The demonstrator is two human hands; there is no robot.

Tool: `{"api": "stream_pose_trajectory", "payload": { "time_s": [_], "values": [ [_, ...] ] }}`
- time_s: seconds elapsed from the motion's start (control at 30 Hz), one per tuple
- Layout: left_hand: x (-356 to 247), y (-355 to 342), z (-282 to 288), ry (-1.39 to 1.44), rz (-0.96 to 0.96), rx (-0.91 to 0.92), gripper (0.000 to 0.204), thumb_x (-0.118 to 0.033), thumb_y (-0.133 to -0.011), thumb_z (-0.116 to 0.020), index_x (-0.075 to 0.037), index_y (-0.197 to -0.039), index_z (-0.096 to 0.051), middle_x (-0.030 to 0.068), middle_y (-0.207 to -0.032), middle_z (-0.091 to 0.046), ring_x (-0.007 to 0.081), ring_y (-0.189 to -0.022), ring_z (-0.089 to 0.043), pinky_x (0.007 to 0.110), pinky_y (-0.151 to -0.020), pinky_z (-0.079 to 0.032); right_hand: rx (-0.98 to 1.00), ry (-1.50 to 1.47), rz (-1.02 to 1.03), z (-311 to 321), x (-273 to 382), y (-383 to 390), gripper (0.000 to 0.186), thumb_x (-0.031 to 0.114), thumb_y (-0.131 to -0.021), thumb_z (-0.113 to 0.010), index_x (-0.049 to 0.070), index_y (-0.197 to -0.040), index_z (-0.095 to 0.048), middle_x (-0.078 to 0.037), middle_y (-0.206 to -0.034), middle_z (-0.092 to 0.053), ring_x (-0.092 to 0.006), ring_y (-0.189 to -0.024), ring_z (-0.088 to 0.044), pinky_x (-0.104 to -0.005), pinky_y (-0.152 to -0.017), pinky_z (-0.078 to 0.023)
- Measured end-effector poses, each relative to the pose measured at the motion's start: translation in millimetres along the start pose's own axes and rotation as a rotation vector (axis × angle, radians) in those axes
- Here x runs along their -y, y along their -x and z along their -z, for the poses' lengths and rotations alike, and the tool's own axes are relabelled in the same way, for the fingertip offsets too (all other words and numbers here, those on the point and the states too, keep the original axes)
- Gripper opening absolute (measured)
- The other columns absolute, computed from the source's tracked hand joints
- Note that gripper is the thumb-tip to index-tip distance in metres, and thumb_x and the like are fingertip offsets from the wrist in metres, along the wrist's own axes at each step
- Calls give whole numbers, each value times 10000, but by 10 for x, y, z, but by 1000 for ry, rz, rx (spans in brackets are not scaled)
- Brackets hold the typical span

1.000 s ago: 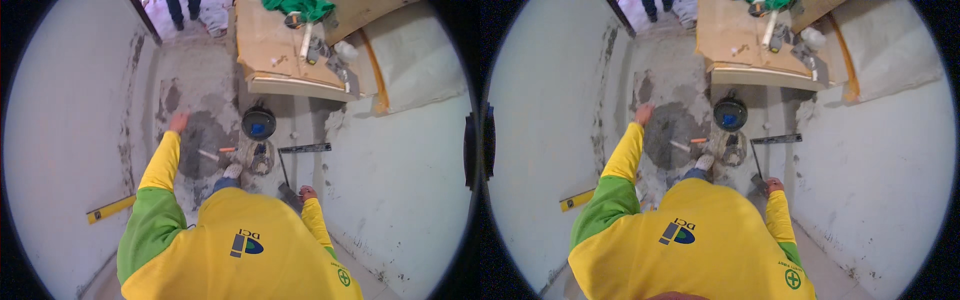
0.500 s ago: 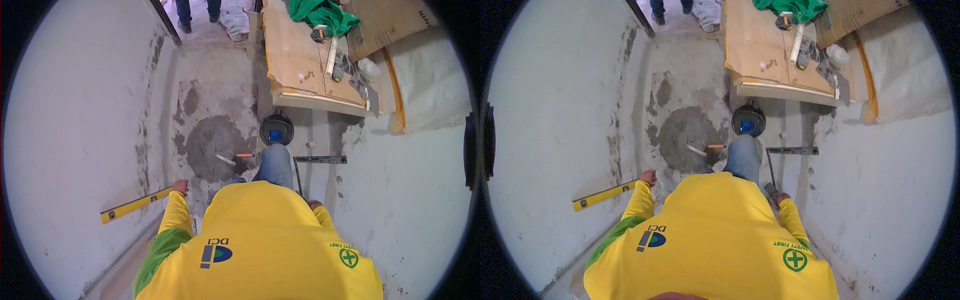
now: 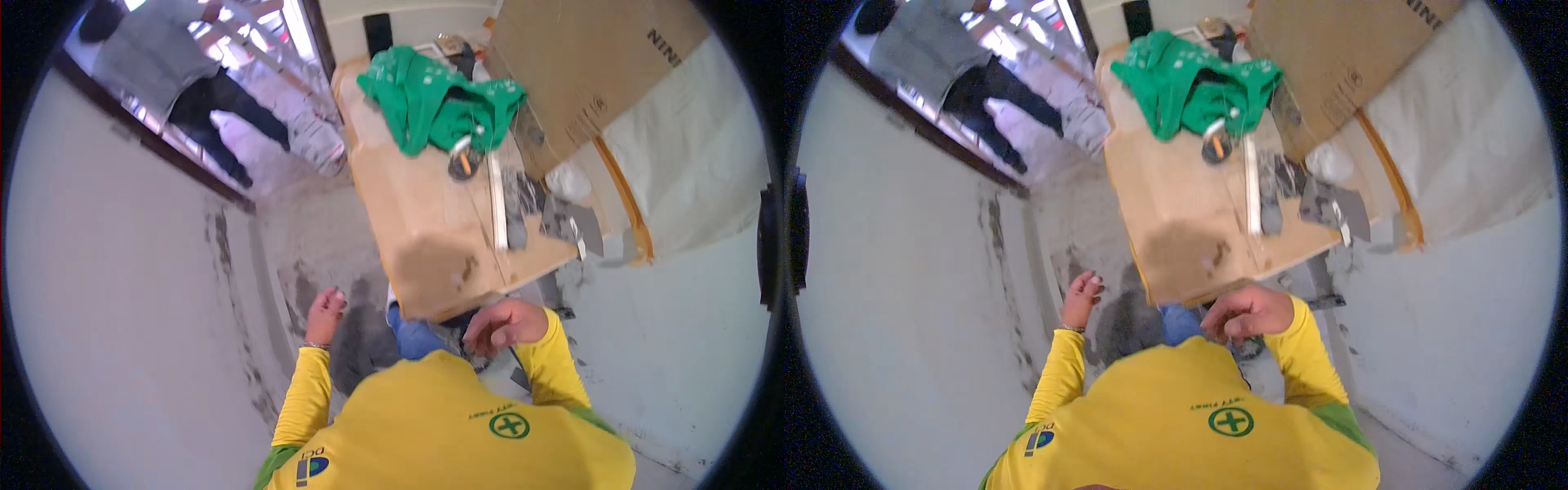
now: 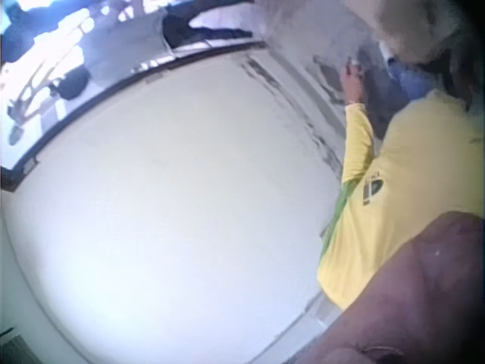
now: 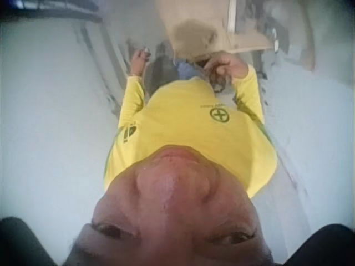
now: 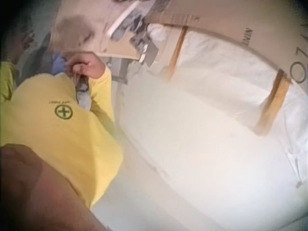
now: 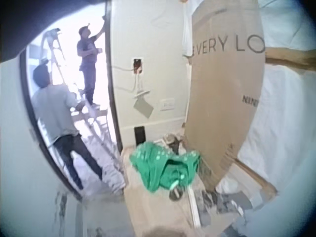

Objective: Laying and leveling floor tiles and opening a bag of mortar in a room under renovation.

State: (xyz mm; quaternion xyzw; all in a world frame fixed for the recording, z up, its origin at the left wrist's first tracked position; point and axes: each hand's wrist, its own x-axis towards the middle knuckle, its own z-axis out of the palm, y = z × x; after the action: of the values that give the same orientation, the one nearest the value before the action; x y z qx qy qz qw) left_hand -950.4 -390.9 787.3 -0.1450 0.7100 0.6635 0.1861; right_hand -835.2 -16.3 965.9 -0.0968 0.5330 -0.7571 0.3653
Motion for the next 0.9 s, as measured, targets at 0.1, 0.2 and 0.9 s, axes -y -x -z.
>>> {"api": "stream_pose_trajectory", "payload": {
  "time_s": [0.1,0.2,0.9],
  "values": [
    [-530,-645,-185,-189,-116,252,506,-336,-901,-618,-29,-1287,-503,29,-1047,-630,119,-924,-601,264,-747,-461,-38,-53,66,129,271,-382,362,230,-877,-637,-16,-1140,-604,-106,-1015,-659,-171,-874,-634,-278,-706,-506],
    [-801,-1189,-139,-166,-179,265,525,-302,-900,-631,11,-1297,-489,86,-1118,-625,130,-968,-583,245,-817,-462,-62,11,97,290,491,-712,357,208,-879,-631,-22,-1149,-597,-110,-1011,-659,-173,-856,-634,-281,-711,-502],
    [1565,-2889,3813,-654,782,277,373,-307,-865,-575,-65,-1147,-609,126,-979,-670,249,-768,-669,382,-660,-552,-864,70,183,-292,1003,-2724,327,208,-882,-640,6,-1134,-593,-58,-901,-649,-95,-717,-592,-231,-593,-490]
  ]
}}
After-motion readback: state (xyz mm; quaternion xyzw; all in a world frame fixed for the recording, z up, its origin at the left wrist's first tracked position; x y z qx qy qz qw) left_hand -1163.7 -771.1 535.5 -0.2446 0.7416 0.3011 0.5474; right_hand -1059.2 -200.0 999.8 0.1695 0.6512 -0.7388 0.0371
